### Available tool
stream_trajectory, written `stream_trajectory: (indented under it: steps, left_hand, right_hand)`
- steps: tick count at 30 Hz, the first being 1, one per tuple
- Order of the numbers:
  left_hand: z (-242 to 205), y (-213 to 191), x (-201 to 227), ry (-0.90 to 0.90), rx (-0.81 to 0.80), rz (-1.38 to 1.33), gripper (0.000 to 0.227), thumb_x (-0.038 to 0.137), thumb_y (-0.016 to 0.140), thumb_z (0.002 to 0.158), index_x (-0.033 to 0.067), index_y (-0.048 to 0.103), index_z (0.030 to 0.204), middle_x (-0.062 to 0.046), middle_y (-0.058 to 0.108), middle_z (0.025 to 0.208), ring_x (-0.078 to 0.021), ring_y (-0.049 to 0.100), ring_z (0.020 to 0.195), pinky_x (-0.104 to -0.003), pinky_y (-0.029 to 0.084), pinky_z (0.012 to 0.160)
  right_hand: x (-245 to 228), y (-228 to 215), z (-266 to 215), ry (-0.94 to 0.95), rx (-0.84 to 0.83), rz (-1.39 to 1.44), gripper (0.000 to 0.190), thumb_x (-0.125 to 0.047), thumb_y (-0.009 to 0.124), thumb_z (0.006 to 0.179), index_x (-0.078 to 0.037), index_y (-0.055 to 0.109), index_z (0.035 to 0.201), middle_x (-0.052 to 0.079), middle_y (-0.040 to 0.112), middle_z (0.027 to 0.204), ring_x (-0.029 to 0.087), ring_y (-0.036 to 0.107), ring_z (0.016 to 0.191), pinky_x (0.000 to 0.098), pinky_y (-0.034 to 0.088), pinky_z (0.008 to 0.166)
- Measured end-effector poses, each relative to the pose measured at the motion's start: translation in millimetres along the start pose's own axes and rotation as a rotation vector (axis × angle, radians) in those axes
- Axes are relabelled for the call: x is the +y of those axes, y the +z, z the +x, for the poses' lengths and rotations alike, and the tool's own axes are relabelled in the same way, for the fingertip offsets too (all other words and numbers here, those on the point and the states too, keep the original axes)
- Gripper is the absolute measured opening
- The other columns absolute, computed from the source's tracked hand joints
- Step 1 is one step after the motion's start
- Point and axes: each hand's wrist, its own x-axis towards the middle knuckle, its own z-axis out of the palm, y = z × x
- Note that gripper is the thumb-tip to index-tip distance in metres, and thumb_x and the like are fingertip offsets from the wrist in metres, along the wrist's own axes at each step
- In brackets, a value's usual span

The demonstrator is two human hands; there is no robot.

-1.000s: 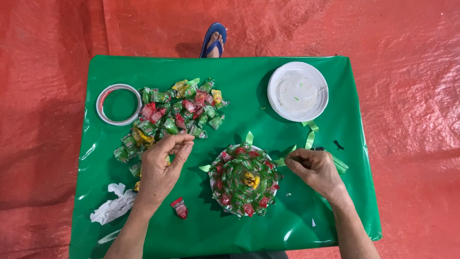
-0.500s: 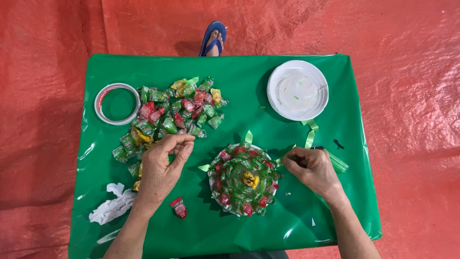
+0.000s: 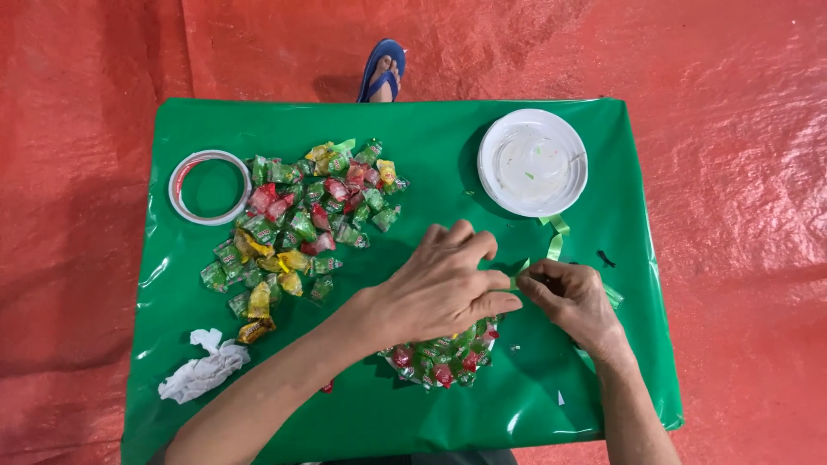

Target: The person constructs a decorative object using green and red candy wrappers, securing them with double-sided tape and using scissors to cut ribbon segments.

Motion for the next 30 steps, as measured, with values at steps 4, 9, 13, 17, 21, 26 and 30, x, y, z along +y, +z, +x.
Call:
stream_trajectory:
  steps: [4, 9, 13, 17, 21, 26, 30]
  left_hand:
    - [11.9, 11.9, -4.1, -0.037, -0.084, -0.001, 0.074, 0.066, 0.025, 0.106, 0.0139, 0.070, 0.080, -0.004, 0.044, 0.103, -0.0275, 0.045, 0.098, -0.046, 0.037, 0.086]
    - [12.5, 14.4, -7.4, -0.052, -0.103, 0.022, 0.076, 0.068, 0.025, 0.106, 0.0142, 0.070, 0.075, -0.003, 0.044, 0.103, -0.0276, 0.045, 0.098, -0.045, 0.036, 0.085]
    - [12.9, 16.0, -9.6, -0.040, -0.081, 0.015, 0.075, 0.068, 0.026, 0.106, 0.0143, 0.064, 0.070, -0.003, 0.041, 0.099, -0.0266, 0.043, 0.096, -0.043, 0.034, 0.083]
    - [12.5, 17.6, -10.9, -0.037, -0.078, 0.016, 0.074, 0.067, 0.028, 0.107, 0.0137, 0.061, 0.069, -0.002, 0.041, 0.098, -0.0262, 0.043, 0.096, -0.045, 0.035, 0.083]
    - [12.7, 16.8, -10.6, -0.037, -0.075, -0.001, 0.074, 0.067, 0.028, 0.107, 0.0136, 0.060, 0.068, -0.003, 0.042, 0.097, -0.0269, 0.044, 0.096, -0.046, 0.035, 0.083]
    - [13.1, 17.3, -13.3, -0.035, -0.097, -0.002, 0.072, 0.066, 0.028, 0.107, 0.0145, 0.058, 0.067, -0.002, 0.040, 0.096, -0.0262, 0.042, 0.096, -0.046, 0.033, 0.083]
    - [12.7, 20.4, -15.4, -0.049, -0.098, -0.004, 0.072, 0.067, 0.029, 0.107, 0.0145, 0.057, 0.066, 0.000, 0.038, 0.094, -0.0250, 0.041, 0.095, -0.046, 0.032, 0.083]
  right_hand:
    - [11.8, -3.9, 2.2, 0.005, 0.008, 0.053, 0.014, -0.014, 0.076, 0.088, -0.004, 0.079, 0.078, 0.011, 0.059, 0.048, 0.013, 0.051, 0.045, 0.0263, 0.040, 0.043]
    - [18.0, -0.3, 4.5, -0.028, -0.007, 0.089, 0.018, -0.019, 0.079, 0.089, -0.004, 0.079, 0.079, 0.011, 0.059, 0.047, 0.012, 0.053, 0.038, 0.0246, 0.043, 0.041]
    - [19.4, -1.1, 6.5, -0.013, -0.036, 0.091, 0.017, -0.018, 0.079, 0.089, -0.003, 0.080, 0.081, 0.013, 0.059, 0.047, 0.014, 0.053, 0.037, 0.0257, 0.044, 0.041]
    - [7.9, 2.7, 5.4, -0.043, -0.073, 0.044, 0.015, -0.014, 0.076, 0.089, -0.003, 0.080, 0.082, 0.013, 0.060, 0.046, 0.012, 0.051, 0.039, 0.0253, 0.042, 0.040]
    - [3.1, 3.4, 6.1, -0.053, -0.091, -0.018, 0.015, -0.018, 0.077, 0.089, -0.006, 0.082, 0.082, 0.010, 0.063, 0.047, 0.009, 0.052, 0.043, 0.0234, 0.041, 0.041]
    - [20.6, 11.2, 6.4, -0.086, -0.090, -0.078, 0.003, -0.012, 0.080, 0.080, -0.010, 0.081, 0.080, 0.010, 0.059, 0.044, 0.009, 0.049, 0.044, 0.0252, 0.040, 0.041]
    - [14.0, 15.6, 5.6, -0.126, -0.109, -0.070, 0.003, -0.008, 0.081, 0.078, -0.010, 0.082, 0.080, 0.014, 0.059, 0.044, 0.011, 0.048, 0.042, 0.0280, 0.039, 0.040]
